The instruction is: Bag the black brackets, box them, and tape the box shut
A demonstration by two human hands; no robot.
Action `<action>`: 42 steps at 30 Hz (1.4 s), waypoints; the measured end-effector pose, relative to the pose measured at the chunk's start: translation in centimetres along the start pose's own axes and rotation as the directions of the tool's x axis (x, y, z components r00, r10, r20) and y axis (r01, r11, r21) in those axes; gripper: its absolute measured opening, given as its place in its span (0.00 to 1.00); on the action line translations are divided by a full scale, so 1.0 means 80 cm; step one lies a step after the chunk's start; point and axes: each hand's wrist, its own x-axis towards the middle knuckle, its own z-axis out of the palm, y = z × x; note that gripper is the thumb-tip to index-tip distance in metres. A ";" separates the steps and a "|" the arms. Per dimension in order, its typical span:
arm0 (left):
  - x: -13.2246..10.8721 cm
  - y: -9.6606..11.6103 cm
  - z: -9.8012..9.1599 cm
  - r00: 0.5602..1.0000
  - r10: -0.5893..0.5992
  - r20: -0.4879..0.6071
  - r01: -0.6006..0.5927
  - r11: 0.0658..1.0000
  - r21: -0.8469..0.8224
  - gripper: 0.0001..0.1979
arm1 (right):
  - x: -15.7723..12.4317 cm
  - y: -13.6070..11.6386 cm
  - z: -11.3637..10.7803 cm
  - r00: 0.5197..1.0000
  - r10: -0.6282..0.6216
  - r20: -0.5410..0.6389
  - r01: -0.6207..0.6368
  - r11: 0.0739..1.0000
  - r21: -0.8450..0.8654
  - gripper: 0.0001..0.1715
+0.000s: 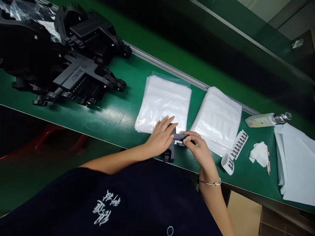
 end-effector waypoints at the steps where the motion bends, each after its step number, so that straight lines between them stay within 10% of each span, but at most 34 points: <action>1: 0.000 0.000 0.000 1.000 0.002 0.000 -0.002 1.000 -0.001 0.24 | 0.001 -0.002 -0.001 1.000 0.010 0.012 -0.009 1.000 -0.012 0.11; 42: -0.001 -0.004 -0.001 1.000 0.024 0.003 -0.023 0.999 -0.031 0.23 | -0.001 -0.010 0.003 1.000 0.014 0.016 -0.012 0.993 -0.120 0.11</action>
